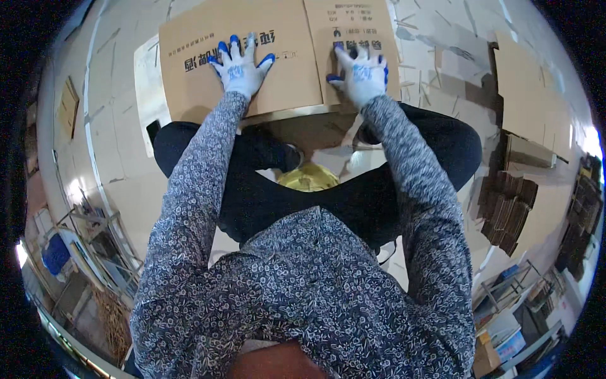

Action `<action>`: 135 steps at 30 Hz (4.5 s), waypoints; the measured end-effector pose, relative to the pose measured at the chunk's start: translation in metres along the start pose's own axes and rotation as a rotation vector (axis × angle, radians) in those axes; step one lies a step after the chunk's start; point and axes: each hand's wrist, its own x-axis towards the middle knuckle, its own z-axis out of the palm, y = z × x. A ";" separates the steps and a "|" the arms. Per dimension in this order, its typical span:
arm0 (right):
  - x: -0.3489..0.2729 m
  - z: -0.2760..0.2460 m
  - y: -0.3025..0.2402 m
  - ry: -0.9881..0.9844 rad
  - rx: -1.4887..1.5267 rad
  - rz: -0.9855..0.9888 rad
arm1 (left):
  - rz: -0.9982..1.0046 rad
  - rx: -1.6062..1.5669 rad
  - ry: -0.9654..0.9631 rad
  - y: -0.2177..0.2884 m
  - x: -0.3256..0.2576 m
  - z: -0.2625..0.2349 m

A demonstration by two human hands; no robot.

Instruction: Assembling and folding cardboard boxes on the floor of a factory or warehouse.

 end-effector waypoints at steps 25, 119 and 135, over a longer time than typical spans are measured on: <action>0.030 0.009 -0.010 0.151 -0.146 0.034 | 0.073 0.046 0.113 -0.004 -0.006 0.007; 0.035 -0.036 -0.031 -0.232 -0.192 0.093 | 0.861 -0.006 -0.096 0.069 -0.009 -0.017; 0.042 -0.019 -0.031 -0.219 -0.196 0.109 | 0.492 0.154 -0.010 0.086 0.090 -0.008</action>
